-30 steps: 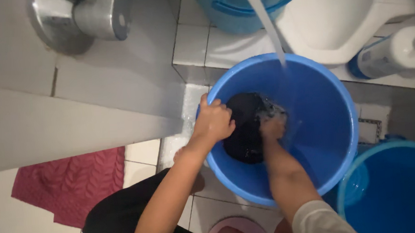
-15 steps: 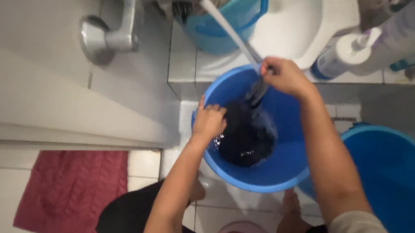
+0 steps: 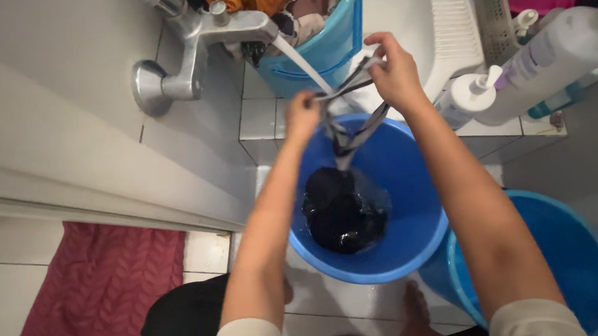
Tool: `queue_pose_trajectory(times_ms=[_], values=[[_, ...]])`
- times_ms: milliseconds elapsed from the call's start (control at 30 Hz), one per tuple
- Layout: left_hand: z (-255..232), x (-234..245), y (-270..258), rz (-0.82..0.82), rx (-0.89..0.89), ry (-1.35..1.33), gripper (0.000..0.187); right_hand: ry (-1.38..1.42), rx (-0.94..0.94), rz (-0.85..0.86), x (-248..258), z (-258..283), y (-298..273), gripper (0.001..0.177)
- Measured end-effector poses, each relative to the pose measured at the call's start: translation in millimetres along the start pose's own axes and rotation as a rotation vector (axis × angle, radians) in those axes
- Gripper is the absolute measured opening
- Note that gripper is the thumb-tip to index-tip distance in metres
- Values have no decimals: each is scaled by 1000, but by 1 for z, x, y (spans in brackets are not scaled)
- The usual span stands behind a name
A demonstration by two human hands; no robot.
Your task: The person hand washes several pieces of clothing in a blue basin filled with soapy water. They scrub and rinse an orange cloth, a dark garment, and a striped item, then transfer them to a second basin. The person empties the soapy water, refills the basin with fresh water from the tap, and continues rinsing the clothes.
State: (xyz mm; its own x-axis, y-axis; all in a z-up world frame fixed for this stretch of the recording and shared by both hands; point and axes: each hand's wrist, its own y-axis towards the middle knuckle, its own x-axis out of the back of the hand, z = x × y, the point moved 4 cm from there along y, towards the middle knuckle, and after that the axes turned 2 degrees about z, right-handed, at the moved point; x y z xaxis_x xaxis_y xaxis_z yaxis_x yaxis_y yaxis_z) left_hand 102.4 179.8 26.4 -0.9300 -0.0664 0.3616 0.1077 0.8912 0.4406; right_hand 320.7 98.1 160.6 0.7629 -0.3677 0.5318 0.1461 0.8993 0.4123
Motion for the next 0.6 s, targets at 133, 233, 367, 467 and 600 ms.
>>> queue_pose_trajectory(times_ms=[133, 233, 367, 467, 600], values=[[10, 5, 1, 222, 400, -308, 28, -40, -134, 178, -48, -41, 2, 25], [-18, -6, 0, 308, 399, -460, 36, 379, -93, 116, -81, -41, -5, 30], [-20, -7, -7, 392, 714, -618, 39, 596, -280, 199, -93, -32, -29, 45], [-10, 0, -23, 168, 554, -524, 51, 314, -240, 214, -81, -19, -33, 32], [10, -38, -87, 127, 1394, -793, 76, 475, -358, 81, -76, -5, -31, 18]])
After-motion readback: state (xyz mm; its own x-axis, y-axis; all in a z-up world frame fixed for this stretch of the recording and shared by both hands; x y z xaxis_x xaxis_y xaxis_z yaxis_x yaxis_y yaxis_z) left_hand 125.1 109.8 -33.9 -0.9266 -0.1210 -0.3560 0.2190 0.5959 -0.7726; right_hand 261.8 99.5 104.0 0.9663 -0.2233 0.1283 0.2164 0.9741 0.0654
